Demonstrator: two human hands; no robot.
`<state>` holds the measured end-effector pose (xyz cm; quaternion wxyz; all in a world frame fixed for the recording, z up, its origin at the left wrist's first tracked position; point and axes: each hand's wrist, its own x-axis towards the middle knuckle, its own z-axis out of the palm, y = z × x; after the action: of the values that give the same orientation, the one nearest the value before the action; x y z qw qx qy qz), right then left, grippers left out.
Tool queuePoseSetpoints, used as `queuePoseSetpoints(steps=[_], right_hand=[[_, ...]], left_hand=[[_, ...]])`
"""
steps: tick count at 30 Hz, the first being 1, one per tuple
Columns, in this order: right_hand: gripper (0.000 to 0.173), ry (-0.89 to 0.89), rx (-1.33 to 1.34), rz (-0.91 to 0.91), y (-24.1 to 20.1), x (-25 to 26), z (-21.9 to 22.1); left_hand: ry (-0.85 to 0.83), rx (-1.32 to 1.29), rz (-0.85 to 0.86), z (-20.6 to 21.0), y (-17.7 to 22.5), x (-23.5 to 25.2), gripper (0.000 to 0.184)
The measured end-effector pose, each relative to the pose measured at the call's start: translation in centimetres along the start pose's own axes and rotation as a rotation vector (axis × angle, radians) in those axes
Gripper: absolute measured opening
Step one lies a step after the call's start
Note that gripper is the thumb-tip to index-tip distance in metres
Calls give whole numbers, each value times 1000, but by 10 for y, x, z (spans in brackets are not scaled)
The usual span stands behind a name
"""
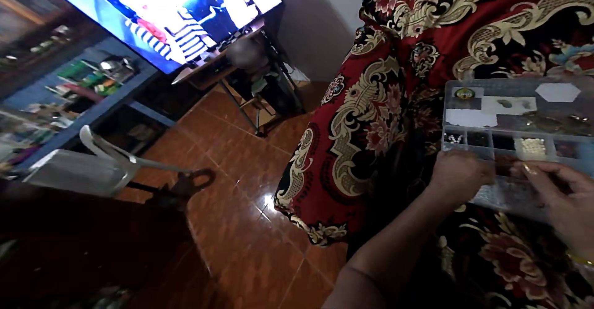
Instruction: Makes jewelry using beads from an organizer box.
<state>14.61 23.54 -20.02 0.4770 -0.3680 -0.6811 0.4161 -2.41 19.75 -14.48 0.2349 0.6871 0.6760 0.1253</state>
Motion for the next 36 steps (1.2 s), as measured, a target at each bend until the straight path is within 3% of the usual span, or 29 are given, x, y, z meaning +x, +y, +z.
queuePoseSetpoints(steps=[5,22,31,36], right_hand=[[30,25,25,-6,0,0,1],[25,26,97,10,-3,-1,3],[23,31,118,24,-4,-1,4],[21,51,124,21,-3,-2,4]], left_hand=[[-157,169,-60,9,8,3,25],[-112,281,-23,16,9,1,21],[-88,127,-47,10,7,1,22],[-12,-184,-15,8,6,1,25]])
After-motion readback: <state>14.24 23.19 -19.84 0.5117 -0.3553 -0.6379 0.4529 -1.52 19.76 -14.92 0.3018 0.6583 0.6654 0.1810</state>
